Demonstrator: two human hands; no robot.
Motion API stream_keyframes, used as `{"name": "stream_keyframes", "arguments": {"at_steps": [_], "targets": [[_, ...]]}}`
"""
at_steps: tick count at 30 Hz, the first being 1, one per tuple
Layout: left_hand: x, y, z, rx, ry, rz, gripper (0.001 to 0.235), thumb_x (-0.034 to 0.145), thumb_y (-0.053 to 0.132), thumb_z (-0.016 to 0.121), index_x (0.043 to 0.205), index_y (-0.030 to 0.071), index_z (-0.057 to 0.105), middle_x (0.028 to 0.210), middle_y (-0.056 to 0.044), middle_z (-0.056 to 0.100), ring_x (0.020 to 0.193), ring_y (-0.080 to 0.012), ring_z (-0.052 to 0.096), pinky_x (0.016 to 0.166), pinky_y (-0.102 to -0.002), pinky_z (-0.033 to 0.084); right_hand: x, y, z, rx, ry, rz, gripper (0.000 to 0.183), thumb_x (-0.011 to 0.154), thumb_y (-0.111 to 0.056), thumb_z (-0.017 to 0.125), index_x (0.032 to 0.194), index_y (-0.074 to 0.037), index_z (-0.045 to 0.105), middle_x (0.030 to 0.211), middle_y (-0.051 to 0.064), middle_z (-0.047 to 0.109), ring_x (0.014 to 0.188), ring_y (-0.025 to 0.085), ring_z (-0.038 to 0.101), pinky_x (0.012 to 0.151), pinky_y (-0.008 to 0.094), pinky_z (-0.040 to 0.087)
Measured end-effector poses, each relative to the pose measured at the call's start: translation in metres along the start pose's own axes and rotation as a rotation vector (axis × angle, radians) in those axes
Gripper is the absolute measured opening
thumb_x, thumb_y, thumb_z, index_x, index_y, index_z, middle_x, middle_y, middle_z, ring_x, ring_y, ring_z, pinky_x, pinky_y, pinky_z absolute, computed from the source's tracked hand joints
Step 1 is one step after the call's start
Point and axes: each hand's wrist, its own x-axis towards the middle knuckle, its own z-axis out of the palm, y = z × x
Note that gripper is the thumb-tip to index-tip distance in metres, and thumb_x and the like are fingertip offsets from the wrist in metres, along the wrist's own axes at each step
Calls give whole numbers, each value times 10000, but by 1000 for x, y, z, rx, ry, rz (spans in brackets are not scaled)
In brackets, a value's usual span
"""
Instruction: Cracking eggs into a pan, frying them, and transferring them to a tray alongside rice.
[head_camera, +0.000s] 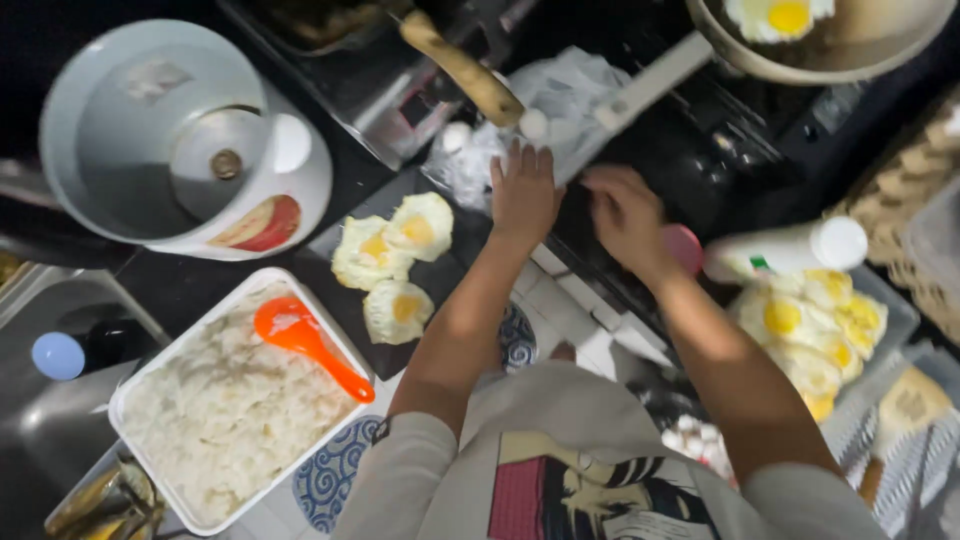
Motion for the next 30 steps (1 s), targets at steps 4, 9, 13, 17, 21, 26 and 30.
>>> {"name": "stream_keyframes", "arguments": {"at_steps": [4, 9, 13, 17, 21, 26, 30], "targets": [[9, -20, 4, 276, -374, -123, 585, 979, 532, 609, 1455, 192, 582, 1560, -184, 462, 1536, -383, 223, 1213, -659, 114, 91, 49, 104, -8, -112, 16, 273, 1000, -59, 545, 1175, 15, 741, 1112, 195, 729, 1105, 410, 669, 906, 500, 568], [9, -39, 21, 218, -552, -201, 604, 962, 575, 603, 1454, 227, 578, 1655, -238, 289, 1582, -405, 44, 1225, -673, -49, 133, 87, 163, -597, -406, 162, 340, 827, -422, 715, 956, -117, 793, 823, 119, 719, 843, 409, 706, 620, 537, 586], [5, -39, 16, 183, -527, -168, 505, 985, 498, 608, 1408, 221, 622, 1649, -229, 314, 1586, -385, 78, 1253, -629, 11, 146, 62, 152, -567, -556, 451, 476, 867, -462, 642, 1068, -54, 783, 1121, 203, 741, 1152, 411, 614, 882, 579, 481], [5, -44, 31, 176, -509, -168, 470, 996, 462, 606, 1399, 222, 624, 1649, -233, 315, 1588, -389, 95, 1250, -648, 23, 146, 28, 126, -380, -376, 584, 529, 823, -506, 677, 1059, -39, 751, 1102, 230, 705, 1116, 411, 629, 887, 562, 506], [6, -43, 28, 166, -522, -161, 484, 999, 455, 610, 1423, 222, 610, 1648, -245, 307, 1581, -412, 92, 1245, -649, 25, 121, 54, 121, -118, -314, 786, 550, 772, -416, 816, 1241, -232, 593, 1391, 201, 400, 1215, 427, 604, 1000, 548, 516], [9, -46, 38, 211, -544, -170, 488, 1002, 482, 585, 1433, 254, 598, 1651, -238, 304, 1580, -421, 91, 1230, -674, 11, 96, 50, 102, 335, 247, 562, 444, 809, -168, 819, 1174, -24, 611, 1067, 218, 654, 1013, 362, 666, 859, 481, 528], [6, -48, 37, 190, -535, -154, 500, 992, 482, 598, 1429, 238, 602, 1642, -250, 319, 1575, -434, 113, 1220, -691, 12, 57, 18, 80, 671, 334, 699, 562, 891, -62, 767, 1349, 77, 473, 1285, 205, 582, 1131, 274, 607, 963, 429, 530]]}}
